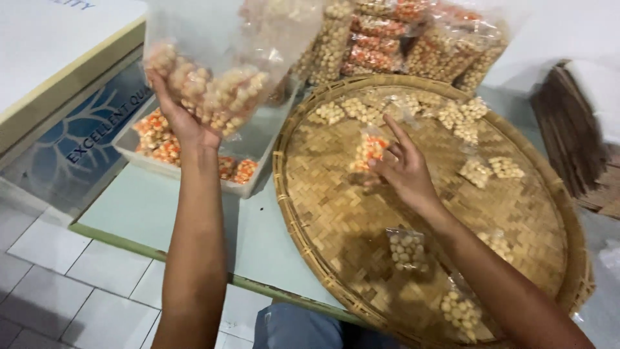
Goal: Packaging small round snacks into individual plastic bags from a large tray and container.
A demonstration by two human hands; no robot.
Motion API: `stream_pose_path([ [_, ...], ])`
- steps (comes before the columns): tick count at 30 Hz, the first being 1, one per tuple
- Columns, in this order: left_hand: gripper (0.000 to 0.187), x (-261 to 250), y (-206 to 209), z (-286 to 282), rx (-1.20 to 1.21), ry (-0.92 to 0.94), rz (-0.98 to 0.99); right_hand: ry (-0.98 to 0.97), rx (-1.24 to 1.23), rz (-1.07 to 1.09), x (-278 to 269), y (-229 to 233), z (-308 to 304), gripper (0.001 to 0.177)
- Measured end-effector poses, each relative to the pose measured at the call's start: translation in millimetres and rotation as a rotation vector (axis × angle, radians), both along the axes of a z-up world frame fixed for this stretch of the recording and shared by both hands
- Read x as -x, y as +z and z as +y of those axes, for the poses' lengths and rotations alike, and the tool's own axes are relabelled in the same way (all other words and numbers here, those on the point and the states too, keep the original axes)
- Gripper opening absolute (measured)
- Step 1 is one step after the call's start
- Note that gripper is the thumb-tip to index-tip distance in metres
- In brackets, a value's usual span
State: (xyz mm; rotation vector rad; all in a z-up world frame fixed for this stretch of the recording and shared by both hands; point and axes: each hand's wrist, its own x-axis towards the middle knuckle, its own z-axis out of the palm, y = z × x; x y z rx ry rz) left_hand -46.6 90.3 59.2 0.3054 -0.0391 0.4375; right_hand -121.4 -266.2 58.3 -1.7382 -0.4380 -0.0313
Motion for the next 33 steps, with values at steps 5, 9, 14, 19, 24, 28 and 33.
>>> stream_pose_path([
  [5,0.075,-2,-3,-39,-0.115,-0.046,0.125,-0.112,-0.143,0.079,27,3,-29,0.068],
  [9,0.080,9,6,-68,-0.159,-0.087,0.149,-0.167,-0.161,-0.055,57,17,-45,0.071],
  [14,0.057,-6,-20,-76,-0.197,-0.329,0.006,-0.415,0.026,-0.124,104,80,-44,0.036],
  [19,0.075,-8,-30,-89,-0.303,-0.422,-0.017,-0.225,0.100,-0.297,121,136,-36,0.034],
  [24,0.083,-8,-37,-99,-0.384,-0.510,-0.042,-0.334,0.503,-0.451,112,179,-5,0.047],
  [28,0.090,-11,-45,-104,-0.454,-0.455,-0.137,-0.377,1.036,-0.255,91,183,19,0.043],
  [33,0.081,-11,-52,-114,-0.471,-0.501,-0.133,0.069,0.972,-0.532,38,133,17,0.022],
])
